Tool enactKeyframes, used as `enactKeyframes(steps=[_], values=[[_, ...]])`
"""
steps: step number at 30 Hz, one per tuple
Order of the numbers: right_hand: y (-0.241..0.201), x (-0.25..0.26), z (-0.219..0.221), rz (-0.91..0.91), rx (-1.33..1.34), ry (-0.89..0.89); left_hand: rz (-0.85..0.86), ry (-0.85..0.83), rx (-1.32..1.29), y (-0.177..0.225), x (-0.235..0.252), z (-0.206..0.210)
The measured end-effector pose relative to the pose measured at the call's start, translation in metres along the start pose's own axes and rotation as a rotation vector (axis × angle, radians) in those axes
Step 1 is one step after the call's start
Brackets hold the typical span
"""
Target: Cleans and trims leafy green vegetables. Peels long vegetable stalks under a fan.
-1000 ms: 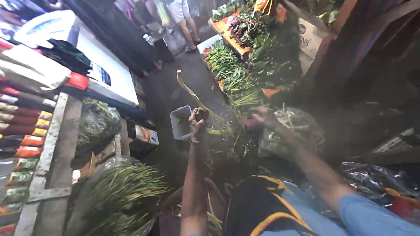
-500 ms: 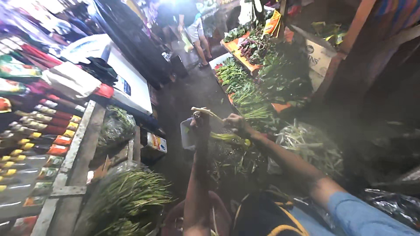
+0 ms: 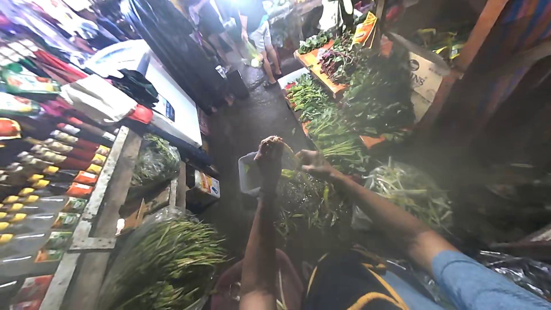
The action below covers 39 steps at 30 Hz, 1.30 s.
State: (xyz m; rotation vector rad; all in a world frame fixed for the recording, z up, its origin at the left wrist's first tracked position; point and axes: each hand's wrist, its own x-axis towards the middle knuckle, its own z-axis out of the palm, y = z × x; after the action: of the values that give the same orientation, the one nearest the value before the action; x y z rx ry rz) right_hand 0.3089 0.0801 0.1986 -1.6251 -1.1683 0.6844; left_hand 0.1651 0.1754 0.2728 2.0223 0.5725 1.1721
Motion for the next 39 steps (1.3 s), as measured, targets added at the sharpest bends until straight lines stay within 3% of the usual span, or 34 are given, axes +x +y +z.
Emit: enactKeyframes(steps=[9,14,20,27,30,35,37,39], values=[[-0.023,-0.006,-0.009,0.262,0.598,0.081,0.023,-0.028,-0.15,-0.01,-0.009,0.004],[-0.033,-0.01,-0.025,0.444,0.649,0.098,0.069,-0.047,-0.184,-0.011,-0.013,0.009],[-0.028,-0.015,-0.032,0.371,0.533,0.099,-0.006,-0.092,-0.158,-0.014,-0.026,0.026],[0.013,0.004,-0.034,0.238,-0.062,-0.234,0.045,-0.109,-0.036,-0.024,-0.038,0.039],[0.0,-0.002,-0.036,0.207,-0.088,-0.15,0.078,-0.101,-0.014,-0.026,-0.045,0.044],[-0.043,-0.029,-0.049,0.178,0.253,0.05,0.045,-0.1,0.068,-0.026,-0.048,0.048],[-0.05,-0.024,-0.057,0.106,0.375,0.137,0.05,-0.128,0.066,-0.033,-0.055,0.055],[-0.061,-0.026,-0.071,-0.006,0.324,0.223,0.033,-0.145,0.052,-0.042,-0.061,0.059]])
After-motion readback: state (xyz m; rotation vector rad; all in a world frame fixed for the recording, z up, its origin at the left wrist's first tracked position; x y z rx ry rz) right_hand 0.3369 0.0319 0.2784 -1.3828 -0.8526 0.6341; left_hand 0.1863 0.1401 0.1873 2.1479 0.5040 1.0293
